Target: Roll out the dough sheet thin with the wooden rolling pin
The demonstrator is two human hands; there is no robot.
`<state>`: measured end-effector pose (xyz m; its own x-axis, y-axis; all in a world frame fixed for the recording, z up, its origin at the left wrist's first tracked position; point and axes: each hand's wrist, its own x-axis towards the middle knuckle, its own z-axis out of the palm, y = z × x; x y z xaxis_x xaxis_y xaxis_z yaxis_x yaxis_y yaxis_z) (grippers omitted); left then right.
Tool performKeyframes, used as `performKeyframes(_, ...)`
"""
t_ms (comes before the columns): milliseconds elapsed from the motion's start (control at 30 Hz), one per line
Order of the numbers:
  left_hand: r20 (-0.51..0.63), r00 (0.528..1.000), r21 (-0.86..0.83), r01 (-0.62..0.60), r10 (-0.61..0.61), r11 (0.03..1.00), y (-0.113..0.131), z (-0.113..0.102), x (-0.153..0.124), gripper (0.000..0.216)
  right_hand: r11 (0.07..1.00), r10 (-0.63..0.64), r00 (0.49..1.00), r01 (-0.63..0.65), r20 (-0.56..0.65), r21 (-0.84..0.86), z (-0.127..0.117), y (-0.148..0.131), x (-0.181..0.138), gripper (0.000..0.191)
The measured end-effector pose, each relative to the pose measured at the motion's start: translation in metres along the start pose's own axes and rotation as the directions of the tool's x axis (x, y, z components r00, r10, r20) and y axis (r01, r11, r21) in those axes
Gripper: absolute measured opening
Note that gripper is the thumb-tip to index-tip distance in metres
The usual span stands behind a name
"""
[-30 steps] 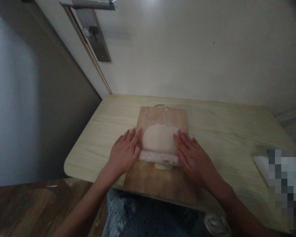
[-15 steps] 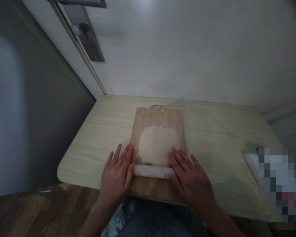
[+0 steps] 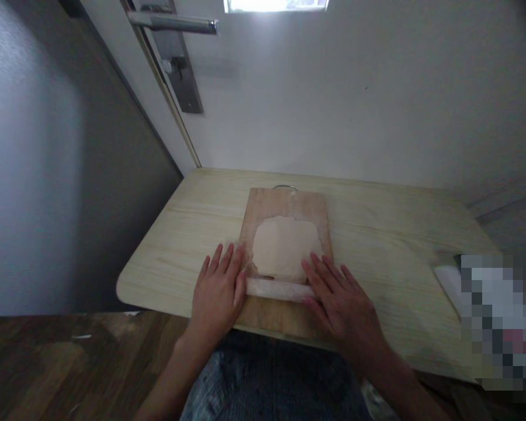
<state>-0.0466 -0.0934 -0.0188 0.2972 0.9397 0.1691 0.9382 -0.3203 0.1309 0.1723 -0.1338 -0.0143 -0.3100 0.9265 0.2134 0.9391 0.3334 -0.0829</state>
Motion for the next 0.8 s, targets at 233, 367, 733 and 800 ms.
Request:
performKeyframes(233, 0.175, 0.984, -0.014, 0.045, -0.042, 0.999, -0.005, -0.006, 0.048, 0.051, 0.995, 0.073, 0.997, -0.073, 0.012, 0.063, 0.003, 0.021, 0.042, 0.051)
performKeyframes(367, 0.282, 0.959, -0.034, 0.04, -0.029, 0.999, -0.008, -0.01, 0.071, 0.054, 0.987, 0.084, 0.993, -0.095, 0.085, 0.129, 0.008, 0.032, 0.054, 0.054)
performKeyframes(733, 0.253, 0.967, 0.115, -0.075, 0.043, 0.991, -0.003, -0.013, 0.047, 0.052, 0.996, 0.028, 0.989, -0.04, 0.145, 0.082, 0.002, 0.016, 0.029, 0.054)
performKeyframes(800, 0.255, 0.966, 0.115, -0.083, 0.051, 0.99, -0.003, -0.013, 0.041, 0.053, 0.998, 0.018, 0.99, -0.026, 0.138, 0.057, 0.001, 0.013, 0.026, 0.054)
